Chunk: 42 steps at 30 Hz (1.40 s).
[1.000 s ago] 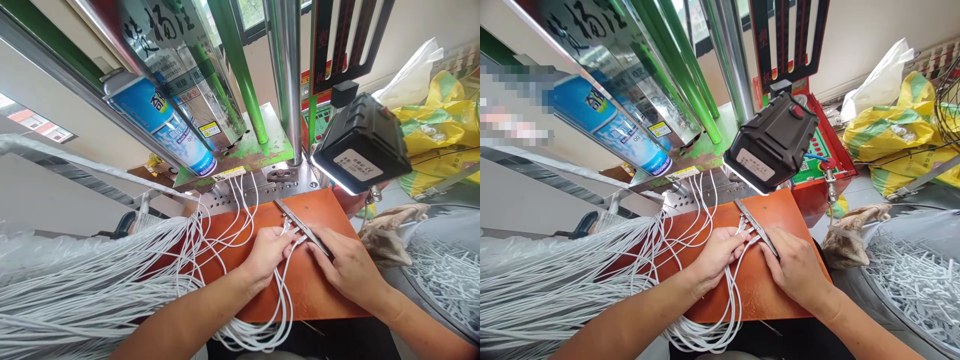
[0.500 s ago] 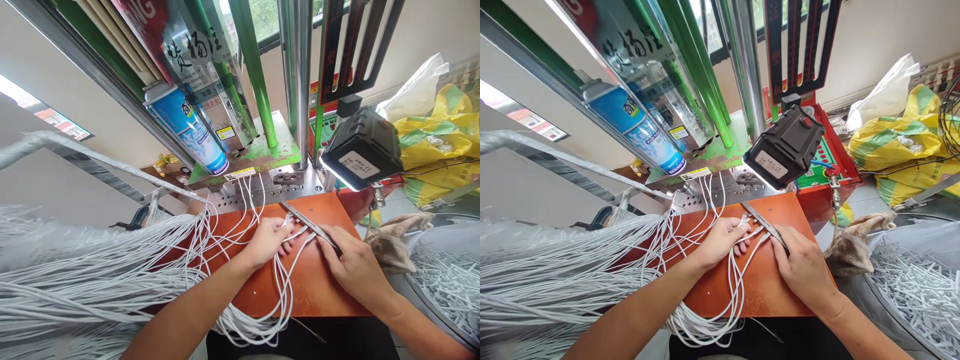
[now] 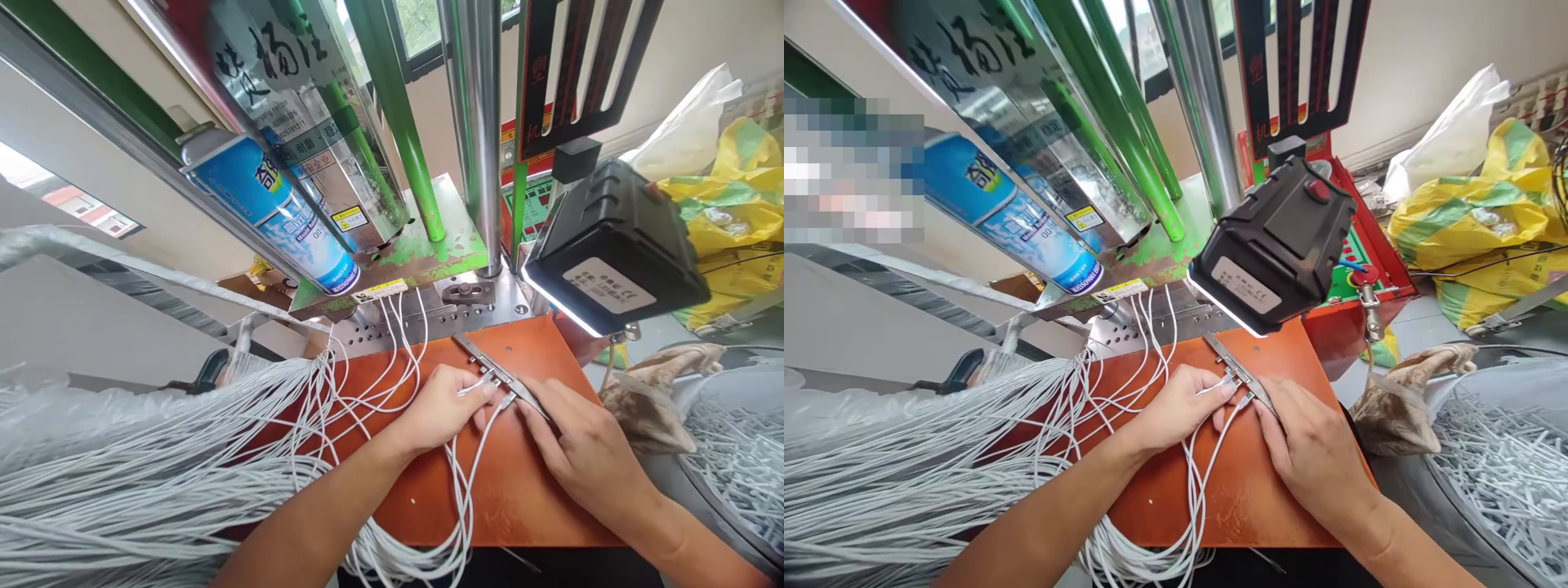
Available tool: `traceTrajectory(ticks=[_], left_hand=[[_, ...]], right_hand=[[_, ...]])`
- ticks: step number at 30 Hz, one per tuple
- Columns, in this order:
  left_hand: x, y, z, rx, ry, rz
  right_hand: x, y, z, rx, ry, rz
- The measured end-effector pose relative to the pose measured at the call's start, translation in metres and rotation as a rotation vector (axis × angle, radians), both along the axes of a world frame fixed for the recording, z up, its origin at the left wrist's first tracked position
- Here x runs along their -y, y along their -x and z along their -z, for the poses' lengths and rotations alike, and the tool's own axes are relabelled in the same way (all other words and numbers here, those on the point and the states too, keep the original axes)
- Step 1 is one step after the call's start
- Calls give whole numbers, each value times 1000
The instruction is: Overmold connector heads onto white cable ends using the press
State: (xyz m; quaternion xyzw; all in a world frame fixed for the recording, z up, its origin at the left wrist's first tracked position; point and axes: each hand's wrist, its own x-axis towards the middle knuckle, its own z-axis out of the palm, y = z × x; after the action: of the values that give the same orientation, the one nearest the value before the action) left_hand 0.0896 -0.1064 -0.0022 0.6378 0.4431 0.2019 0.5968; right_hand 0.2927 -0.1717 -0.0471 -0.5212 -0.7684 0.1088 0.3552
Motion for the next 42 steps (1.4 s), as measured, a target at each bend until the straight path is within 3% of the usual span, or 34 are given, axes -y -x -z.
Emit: traceTrajectory(ticks=[8, 13, 20, 24, 29, 32, 34, 38, 42], left_hand=[[-3, 0, 0, 95, 296, -133], [-2, -2, 3, 82, 245, -177], [6, -15, 10, 105, 178, -304], [4, -15, 11, 100, 167, -292], [-5, -2, 3, 72, 83, -33], [-7, 11, 2, -44, -72, -181], [-8, 18, 5, -89, -69, -284], [-7, 25, 8, -18, 99, -226], [-10, 26, 5, 20, 167, -193]], right_hand=[[0, 1, 0, -46, 50, -42], [1, 0, 1, -58, 79, -17], [1, -3, 3, -99, 110, -92], [1, 1, -1, -97, 86, -140], [-1, 6, -5, -110, 60, -21], [-2, 6, -5, -104, 74, 7], [-2, 5, -5, -98, 74, 21], [-1, 4, -5, -75, 84, 30], [-2, 3, -6, -96, 117, 19]])
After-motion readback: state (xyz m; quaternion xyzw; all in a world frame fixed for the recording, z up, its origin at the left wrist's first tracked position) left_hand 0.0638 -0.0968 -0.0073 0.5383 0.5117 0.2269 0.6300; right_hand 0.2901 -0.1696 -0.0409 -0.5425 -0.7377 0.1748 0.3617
